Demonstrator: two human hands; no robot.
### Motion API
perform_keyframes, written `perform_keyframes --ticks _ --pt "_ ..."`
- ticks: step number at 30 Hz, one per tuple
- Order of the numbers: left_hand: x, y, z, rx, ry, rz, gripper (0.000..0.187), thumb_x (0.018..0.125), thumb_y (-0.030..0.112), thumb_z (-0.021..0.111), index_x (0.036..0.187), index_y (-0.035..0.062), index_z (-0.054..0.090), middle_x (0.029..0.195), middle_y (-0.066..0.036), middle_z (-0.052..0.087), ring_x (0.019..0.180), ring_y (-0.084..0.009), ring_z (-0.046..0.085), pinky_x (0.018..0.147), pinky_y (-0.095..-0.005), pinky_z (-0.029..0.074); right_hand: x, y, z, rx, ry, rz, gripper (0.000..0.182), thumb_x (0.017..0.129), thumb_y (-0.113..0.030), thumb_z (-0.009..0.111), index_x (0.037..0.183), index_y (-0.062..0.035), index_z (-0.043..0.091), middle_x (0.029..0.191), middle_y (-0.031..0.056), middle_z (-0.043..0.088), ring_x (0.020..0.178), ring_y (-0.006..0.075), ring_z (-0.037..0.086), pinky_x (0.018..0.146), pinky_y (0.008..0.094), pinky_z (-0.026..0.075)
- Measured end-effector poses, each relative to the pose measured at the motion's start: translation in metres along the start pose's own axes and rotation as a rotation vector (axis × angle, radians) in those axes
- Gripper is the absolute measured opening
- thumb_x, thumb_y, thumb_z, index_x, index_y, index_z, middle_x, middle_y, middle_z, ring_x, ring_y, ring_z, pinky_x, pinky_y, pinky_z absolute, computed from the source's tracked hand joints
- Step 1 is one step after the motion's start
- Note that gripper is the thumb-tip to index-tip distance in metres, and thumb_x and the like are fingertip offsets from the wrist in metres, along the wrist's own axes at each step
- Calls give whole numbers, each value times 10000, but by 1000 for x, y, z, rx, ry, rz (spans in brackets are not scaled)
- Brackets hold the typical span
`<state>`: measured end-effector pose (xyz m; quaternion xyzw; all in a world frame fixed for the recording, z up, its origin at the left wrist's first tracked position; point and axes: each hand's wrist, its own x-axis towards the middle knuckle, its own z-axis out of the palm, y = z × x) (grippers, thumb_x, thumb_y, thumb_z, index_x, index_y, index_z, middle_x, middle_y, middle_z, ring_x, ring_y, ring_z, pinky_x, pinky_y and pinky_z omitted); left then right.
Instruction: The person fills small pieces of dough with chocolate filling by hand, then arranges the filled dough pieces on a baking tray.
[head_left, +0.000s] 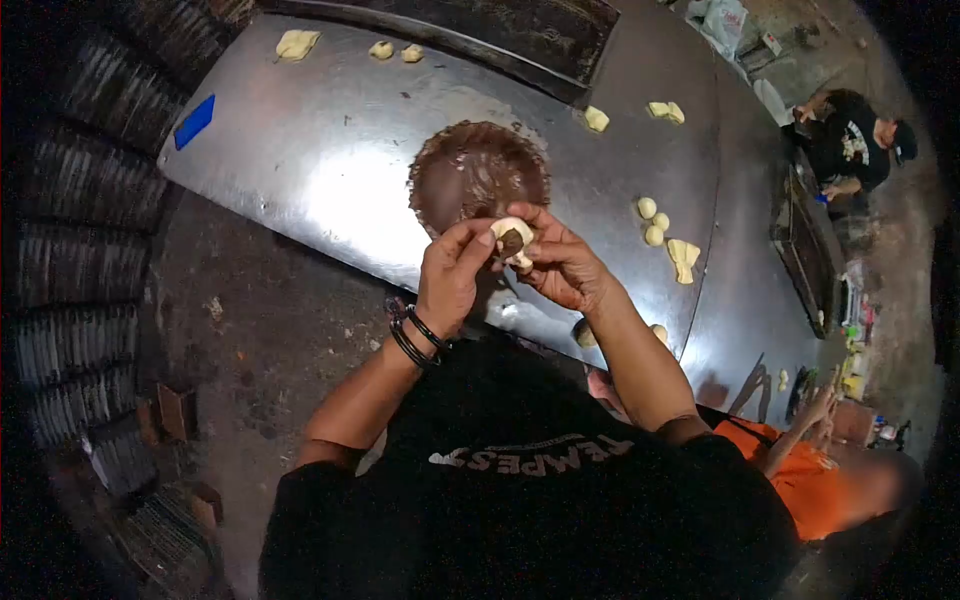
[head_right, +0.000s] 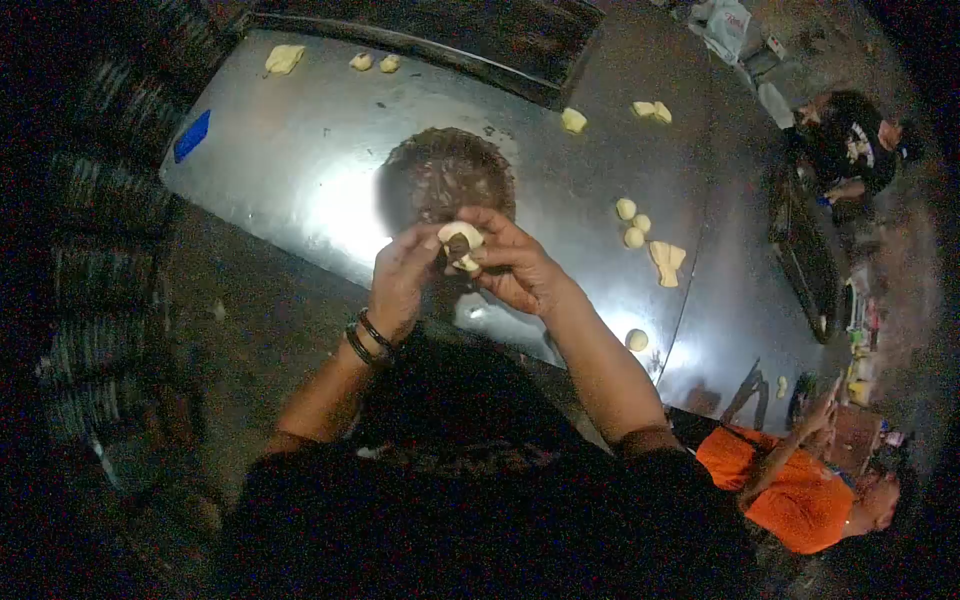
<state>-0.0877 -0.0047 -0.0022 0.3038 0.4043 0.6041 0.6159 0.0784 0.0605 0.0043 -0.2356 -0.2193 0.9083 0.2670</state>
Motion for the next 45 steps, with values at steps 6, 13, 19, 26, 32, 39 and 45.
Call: perform_keyframes --ticks 6,13,19,26,32,39,45 --pt "-42 -55 21 -265 98 -271 120 876 54 589 988 16 607 953 -70 641 758 -90 587 589 -194 457 -77 22 -69 193 173 134 332 842 48 504 1169 8 465 1029 155 591 822 218 646 683 255 558" --pt "-59 -52 67 472 -22 152 390 959 274 430 1147 -29 587 1216 -138 507 1087 -219 513 902 -330 427 -87 11 -55 -1220 176 -443 239 837 11 557 1073 40 586 1030 124 594 796 149 626 686 244 523" --pt "-35 -45 58 468 -116 234 440 965 314 384 1160 -27 581 1285 -166 454 1107 -254 504 877 -328 444 -74 -13 -32 -1472 265 -562 209 773 -43 647 979 -3 636 964 125 604 766 206 648 653 270 534" --pt "0 -42 49 527 -629 337 227 787 48 639 1004 -12 611 1191 -214 528 983 -288 587 793 -341 494 -94 21 -117 -1991 912 -501 258 699 63 599 939 -13 654 874 137 639 889 285 615 780 360 501" --pt "19 5 6 514 -507 108 228 847 76 543 1021 -36 638 1023 -132 624 942 -216 588 847 -309 453 -115 -33 -97 -1665 718 153 166 787 -194 588 787 -40 651 831 174 628 767 325 608 656 395 472" --pt "-19 -2 -21 421 -464 -260 262 915 210 541 1029 5 658 1031 -82 615 722 -105 557 648 -246 473 -58 15 -153 -2036 607 -534 145 712 -77 530 852 -43 531 936 158 535 956 343 483 883 462 361" --pt "-73 -41 -7 321 -89 -362 282 913 270 542 1007 39 674 900 -20 631 651 -68 527 582 -201 413 -86 -28 -179 -1979 552 -735 176 709 -41 539 883 -24 518 908 179 520 901 354 474 801 458 379"
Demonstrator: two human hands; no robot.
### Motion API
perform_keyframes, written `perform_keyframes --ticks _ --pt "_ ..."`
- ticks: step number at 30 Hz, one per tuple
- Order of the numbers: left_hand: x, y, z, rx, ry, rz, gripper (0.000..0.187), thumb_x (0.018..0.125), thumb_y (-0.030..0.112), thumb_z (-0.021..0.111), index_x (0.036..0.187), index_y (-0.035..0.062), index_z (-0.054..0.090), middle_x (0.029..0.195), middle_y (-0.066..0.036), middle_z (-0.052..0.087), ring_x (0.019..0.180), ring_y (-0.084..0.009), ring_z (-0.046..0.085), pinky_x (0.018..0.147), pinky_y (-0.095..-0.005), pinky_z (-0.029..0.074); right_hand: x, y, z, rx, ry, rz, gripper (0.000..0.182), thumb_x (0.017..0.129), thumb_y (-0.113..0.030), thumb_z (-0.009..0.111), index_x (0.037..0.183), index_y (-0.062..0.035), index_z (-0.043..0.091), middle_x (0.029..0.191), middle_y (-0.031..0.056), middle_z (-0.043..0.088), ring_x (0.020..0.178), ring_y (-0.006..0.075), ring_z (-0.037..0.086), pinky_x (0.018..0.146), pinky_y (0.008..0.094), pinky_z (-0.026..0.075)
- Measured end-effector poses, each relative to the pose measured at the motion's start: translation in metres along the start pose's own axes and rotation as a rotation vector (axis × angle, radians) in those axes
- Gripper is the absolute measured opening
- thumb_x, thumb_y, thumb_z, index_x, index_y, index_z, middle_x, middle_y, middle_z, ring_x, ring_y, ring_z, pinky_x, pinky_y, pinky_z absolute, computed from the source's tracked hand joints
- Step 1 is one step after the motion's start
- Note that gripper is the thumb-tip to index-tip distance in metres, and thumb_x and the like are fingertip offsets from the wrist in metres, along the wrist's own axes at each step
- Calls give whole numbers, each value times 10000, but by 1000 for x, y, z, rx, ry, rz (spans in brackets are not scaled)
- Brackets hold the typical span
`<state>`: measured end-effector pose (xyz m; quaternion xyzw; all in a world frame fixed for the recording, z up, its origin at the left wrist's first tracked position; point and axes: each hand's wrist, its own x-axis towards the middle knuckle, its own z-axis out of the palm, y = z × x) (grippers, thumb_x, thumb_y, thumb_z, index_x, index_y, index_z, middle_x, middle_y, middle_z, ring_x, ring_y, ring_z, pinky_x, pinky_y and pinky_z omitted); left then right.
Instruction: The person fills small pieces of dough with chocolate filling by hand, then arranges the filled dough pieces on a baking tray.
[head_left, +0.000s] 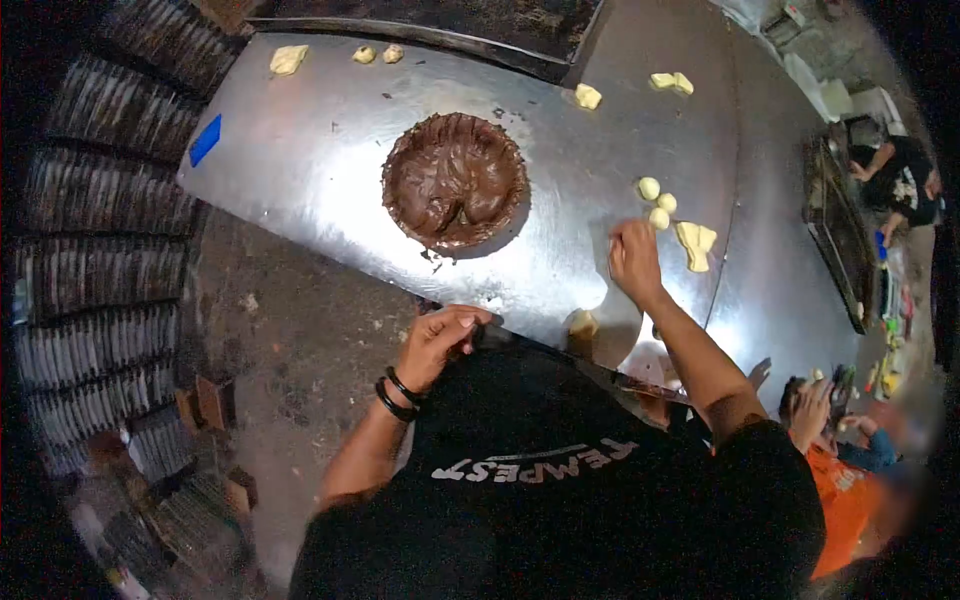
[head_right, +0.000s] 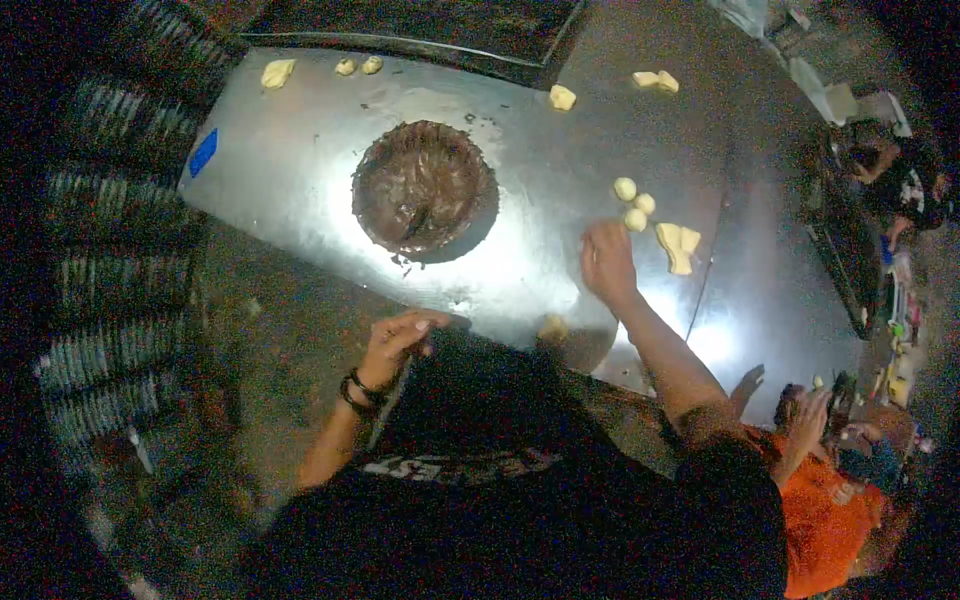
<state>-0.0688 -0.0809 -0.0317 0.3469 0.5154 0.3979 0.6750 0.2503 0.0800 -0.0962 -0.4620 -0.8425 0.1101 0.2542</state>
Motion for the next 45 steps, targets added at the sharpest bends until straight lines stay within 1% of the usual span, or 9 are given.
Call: perform_keyframes --ticks 4,10,12,16,22,30,32,38,45 --pt "-12 -5 31 -30 149 -30 297 901 289 551 988 33 675 874 -9 631 635 -66 520 559 -198 397 4 -29 27 116 83 123 121 732 -42 588 839 -9 540 841 144 535 877 330 505 799 415 369" --pt "-10 10 16 -43 31 1 299 901 278 546 980 17 668 936 -40 651 626 -79 526 539 -204 390 -11 -8 -42 226 -379 284 294 714 -179 723 945 -36 610 903 121 599 880 263 574 806 373 460" --pt "-1 18 7 -36 -29 -3 300 902 280 545 986 20 669 955 -54 654 625 -80 528 535 -205 389 24 -17 -63 331 -91 445 273 684 -82 734 929 -37 621 895 84 616 843 171 579 725 302 475" --pt "11 47 -23 0 -125 3 304 905 290 543 996 29 671 983 -73 653 616 -79 529 529 -212 390 64 -22 -56 -7 592 298 229 688 -95 730 885 -42 625 842 87 605 789 235 576 701 325 459" --pt "4 73 -107 33 -83 68 331 919 317 515 1010 37 665 722 -22 596 586 -65 497 498 -219 345 42 -7 -12 -403 534 238 213 710 -213 697 873 -83 654 995 101 637 965 308 571 824 406 442" --pt "37 103 -194 71 280 183 354 895 340 557 1044 31 648 694 -1 583 660 -88 541 570 -233 400 243 -114 52 504 -38 344 283 886 -224 590 1053 0 633 1005 123 650 897 176 622 785 289 479" --pt "48 88 -218 -62 330 214 343 889 312 583 1045 13 641 781 -39 632 743 -127 597 637 -256 452 300 -154 85 395 -123 87 321 865 -234 592 1072 9 622 1020 186 642 922 257 636 802 324 488" --pt "8 46 -245 -48 506 160 327 894 289 586 1070 18 633 947 -56 652 816 -142 607 657 -257 452 417 -190 192 -253 -385 373 373 737 -220 575 1037 -3 621 1043 197 633 971 328 615 849 394 491" --pt "-29 19 -280 -317 697 27 295 888 281 595 1063 47 640 985 -38 646 780 -119 602 632 -238 448 417 -168 232 -265 -28 98 434 663 -138 610 1071 10 603 1054 237 610 997 367 579 865 429 460"
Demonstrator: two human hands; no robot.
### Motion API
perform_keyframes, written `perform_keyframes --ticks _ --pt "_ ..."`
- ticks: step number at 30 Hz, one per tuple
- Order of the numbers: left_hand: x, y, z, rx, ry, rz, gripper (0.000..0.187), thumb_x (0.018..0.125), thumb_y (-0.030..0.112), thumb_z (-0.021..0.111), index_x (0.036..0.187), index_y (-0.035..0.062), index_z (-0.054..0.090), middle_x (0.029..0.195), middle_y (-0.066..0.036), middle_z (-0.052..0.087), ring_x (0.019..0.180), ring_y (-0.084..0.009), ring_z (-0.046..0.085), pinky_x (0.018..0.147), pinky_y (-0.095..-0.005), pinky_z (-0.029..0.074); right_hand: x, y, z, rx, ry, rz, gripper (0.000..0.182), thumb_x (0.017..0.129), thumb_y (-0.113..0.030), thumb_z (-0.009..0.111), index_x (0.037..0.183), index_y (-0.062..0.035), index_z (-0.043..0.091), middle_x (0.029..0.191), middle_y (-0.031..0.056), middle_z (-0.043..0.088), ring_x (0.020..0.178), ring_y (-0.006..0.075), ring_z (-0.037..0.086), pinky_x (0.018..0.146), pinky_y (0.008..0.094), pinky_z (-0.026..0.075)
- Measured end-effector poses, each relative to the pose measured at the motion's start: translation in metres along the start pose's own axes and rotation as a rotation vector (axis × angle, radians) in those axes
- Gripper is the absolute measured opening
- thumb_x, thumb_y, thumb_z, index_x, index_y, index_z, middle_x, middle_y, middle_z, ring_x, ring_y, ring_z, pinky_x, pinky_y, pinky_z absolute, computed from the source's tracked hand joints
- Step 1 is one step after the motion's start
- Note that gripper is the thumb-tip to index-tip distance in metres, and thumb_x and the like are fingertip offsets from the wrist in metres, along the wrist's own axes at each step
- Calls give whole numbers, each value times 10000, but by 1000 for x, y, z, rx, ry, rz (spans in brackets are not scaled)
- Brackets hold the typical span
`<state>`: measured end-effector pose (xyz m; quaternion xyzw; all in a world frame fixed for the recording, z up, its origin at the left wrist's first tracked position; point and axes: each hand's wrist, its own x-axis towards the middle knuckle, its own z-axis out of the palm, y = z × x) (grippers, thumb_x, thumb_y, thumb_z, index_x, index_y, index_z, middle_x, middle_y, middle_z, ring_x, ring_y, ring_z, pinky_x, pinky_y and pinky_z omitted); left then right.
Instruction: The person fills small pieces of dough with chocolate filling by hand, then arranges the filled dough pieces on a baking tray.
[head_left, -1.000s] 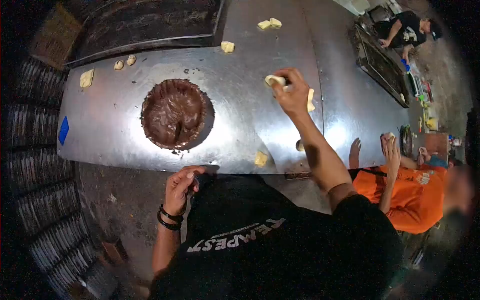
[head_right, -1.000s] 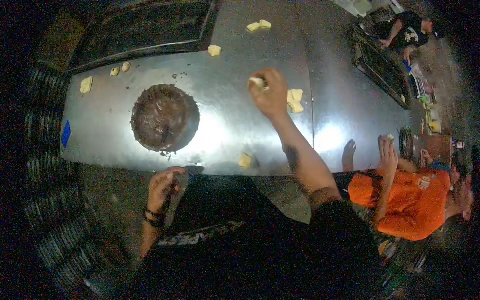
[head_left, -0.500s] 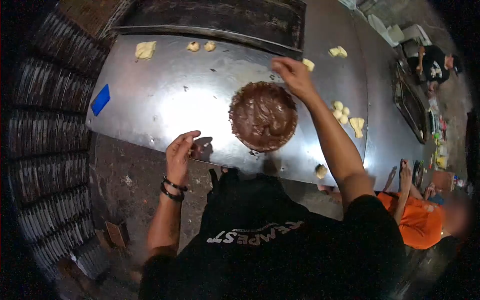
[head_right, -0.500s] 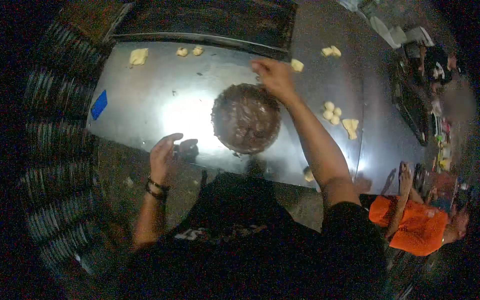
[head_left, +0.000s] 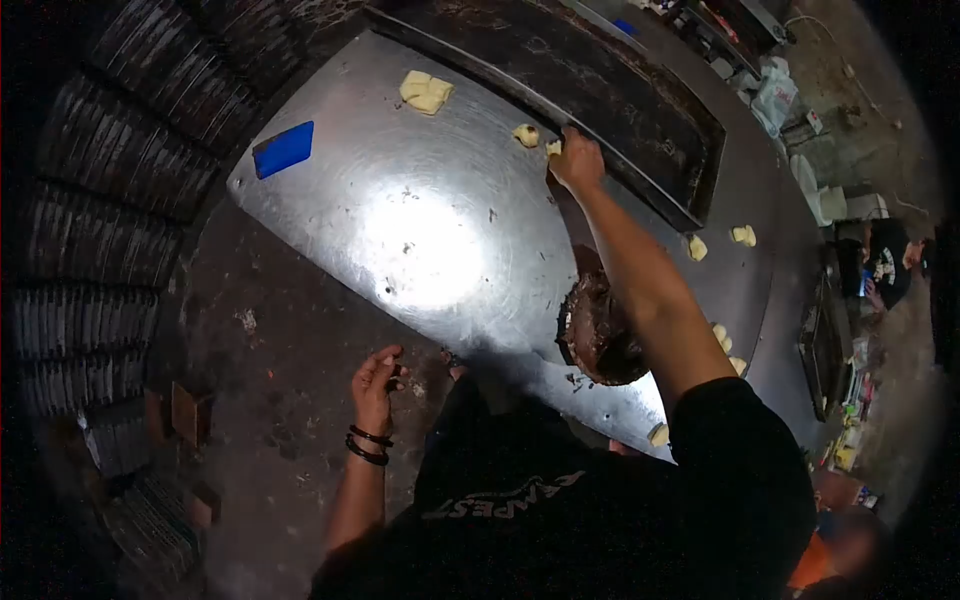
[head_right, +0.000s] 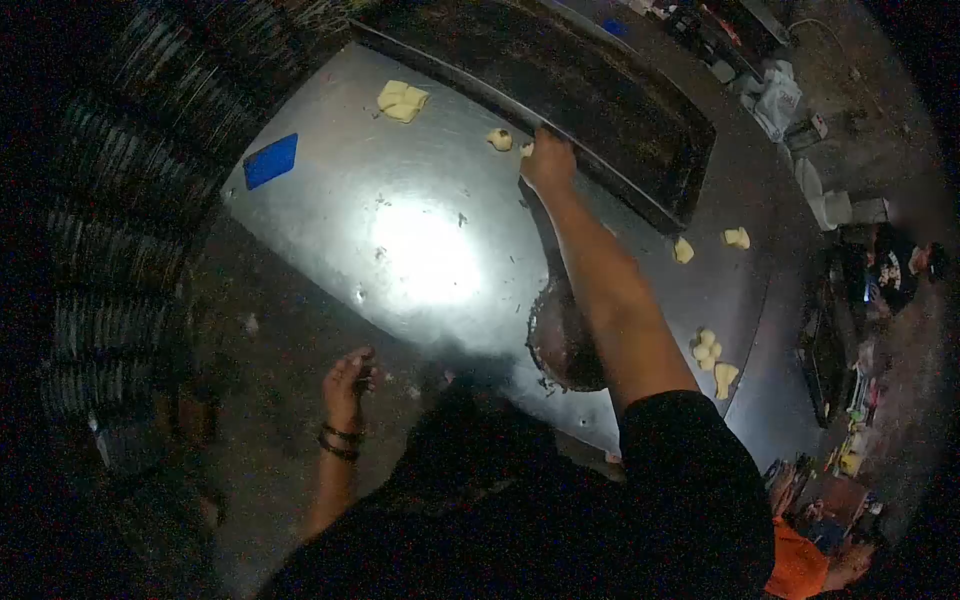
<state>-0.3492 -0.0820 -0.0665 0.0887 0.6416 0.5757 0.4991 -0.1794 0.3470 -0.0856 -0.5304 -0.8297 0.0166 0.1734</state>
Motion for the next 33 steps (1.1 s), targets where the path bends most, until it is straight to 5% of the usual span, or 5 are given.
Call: perform_keyframes --ticks 7,12,18,25,33 --pt "24 29 12 -41 -54 96 284 891 270 585 1057 46 637 991 -39 646 778 -103 600 625 -232 452 -16 -25 -15 415 146 167 446 702 -90 623 1132 6 547 980 222 617 939 374 590 828 433 465" --pt "24 27 17 3 -108 91 278 893 261 578 1059 46 634 1003 -42 639 783 -110 601 635 -241 454 -14 -15 15 355 54 124 720 572 -226 832 1161 32 509 926 160 649 885 312 625 785 374 489" --pt "3 20 24 24 -71 58 279 887 253 585 1067 44 626 1000 -50 638 789 -131 606 644 -252 457 -17 -30 -9 382 17 177 660 602 -228 795 1129 36 498 985 249 609 955 388 591 830 433 478" --pt "-50 29 32 -24 11 85 276 885 244 585 1069 42 617 979 -62 644 804 -144 615 653 -262 469 0 -54 2 331 38 302 463 719 -192 703 1070 32 499 966 245 609 963 380 589 832 441 484" --pt "19 67 -6 -44 -145 51 240 900 194 560 1069 30 608 973 -68 639 793 -124 595 655 -236 459 1 -56 2 565 -14 230 539 708 -86 680 1195 -25 458 1001 216 604 936 343 606 826 402 473"
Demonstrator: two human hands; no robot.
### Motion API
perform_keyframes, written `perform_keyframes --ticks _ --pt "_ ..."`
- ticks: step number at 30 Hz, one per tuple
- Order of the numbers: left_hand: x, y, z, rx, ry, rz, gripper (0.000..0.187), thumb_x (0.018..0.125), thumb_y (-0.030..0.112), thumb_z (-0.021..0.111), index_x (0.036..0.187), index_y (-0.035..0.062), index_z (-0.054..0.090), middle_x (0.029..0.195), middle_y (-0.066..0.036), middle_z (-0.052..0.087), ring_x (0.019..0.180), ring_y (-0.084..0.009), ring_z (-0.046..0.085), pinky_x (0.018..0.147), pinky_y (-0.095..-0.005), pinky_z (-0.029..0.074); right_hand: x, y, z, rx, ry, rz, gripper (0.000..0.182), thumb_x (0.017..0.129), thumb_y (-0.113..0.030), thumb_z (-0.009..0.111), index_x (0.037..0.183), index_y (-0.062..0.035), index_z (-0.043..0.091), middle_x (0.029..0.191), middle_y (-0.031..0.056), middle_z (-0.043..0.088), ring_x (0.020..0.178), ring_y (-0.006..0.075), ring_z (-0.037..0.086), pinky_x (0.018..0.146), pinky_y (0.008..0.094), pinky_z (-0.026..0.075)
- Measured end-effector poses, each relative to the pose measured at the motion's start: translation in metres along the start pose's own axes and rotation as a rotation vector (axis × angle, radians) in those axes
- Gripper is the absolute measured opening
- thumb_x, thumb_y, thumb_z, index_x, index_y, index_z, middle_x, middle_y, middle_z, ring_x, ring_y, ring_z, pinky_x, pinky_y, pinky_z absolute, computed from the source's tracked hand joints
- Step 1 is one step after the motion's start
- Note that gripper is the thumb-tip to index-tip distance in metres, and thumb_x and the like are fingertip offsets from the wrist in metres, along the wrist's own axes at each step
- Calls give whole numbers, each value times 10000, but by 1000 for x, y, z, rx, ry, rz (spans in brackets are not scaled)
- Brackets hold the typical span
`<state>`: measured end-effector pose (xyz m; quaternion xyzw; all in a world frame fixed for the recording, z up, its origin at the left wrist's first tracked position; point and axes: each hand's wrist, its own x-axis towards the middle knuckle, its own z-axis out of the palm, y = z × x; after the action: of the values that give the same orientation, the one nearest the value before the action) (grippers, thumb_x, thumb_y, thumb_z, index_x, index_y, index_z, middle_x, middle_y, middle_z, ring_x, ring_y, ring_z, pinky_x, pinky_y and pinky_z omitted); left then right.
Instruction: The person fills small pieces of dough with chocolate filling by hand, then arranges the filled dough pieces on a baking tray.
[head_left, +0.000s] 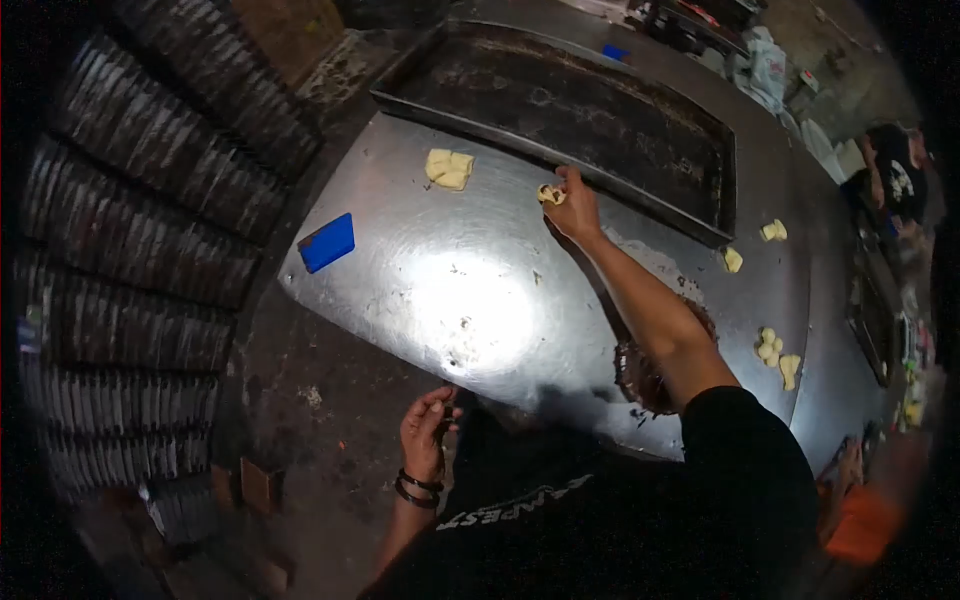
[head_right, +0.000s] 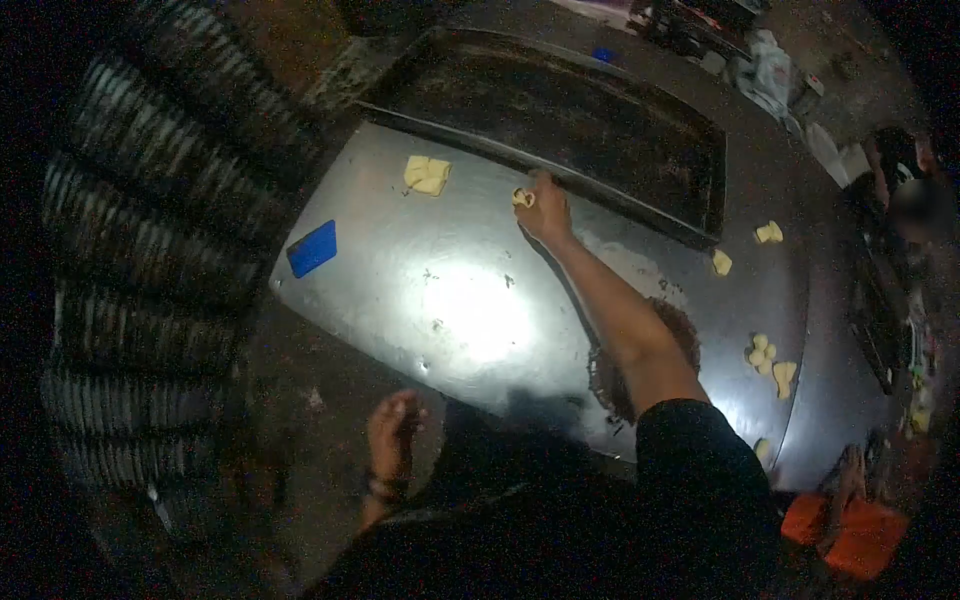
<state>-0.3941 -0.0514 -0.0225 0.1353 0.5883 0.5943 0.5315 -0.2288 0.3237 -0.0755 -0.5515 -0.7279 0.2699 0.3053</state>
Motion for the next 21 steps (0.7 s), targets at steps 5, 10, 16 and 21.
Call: perform_keyframes --ticks 5,10,16,21 --pt "83 50 -51 126 -212 101 245 908 182 555 1065 0 601 944 -79 642 756 -102 565 664 -236 447 -51 -82 0 176 -80 -111 623 692 -164 753 1224 -23 459 1040 135 577 957 220 595 835 336 505" --pt "165 119 -67 253 -259 267 242 902 184 565 1052 -1 609 895 -68 645 796 -130 605 698 -245 466 -58 -175 69 471 -14 -138 460 722 -71 720 1134 -51 517 1006 70 580 940 158 580 831 290 499" --pt "194 159 -77 215 -187 468 255 907 203 545 1059 6 602 950 -80 637 825 -145 605 698 -269 469 29 -242 149 443 286 -471 374 680 -77 700 1026 -36 565 980 131 546 875 243 590 741 315 498" --pt "182 158 -109 271 -183 344 269 904 222 563 1082 25 602 971 -78 644 822 -124 605 678 -250 466 53 -198 221 -139 -133 -236 628 717 -286 691 1261 -59 476 1116 172 543 1091 348 474 939 443 379"
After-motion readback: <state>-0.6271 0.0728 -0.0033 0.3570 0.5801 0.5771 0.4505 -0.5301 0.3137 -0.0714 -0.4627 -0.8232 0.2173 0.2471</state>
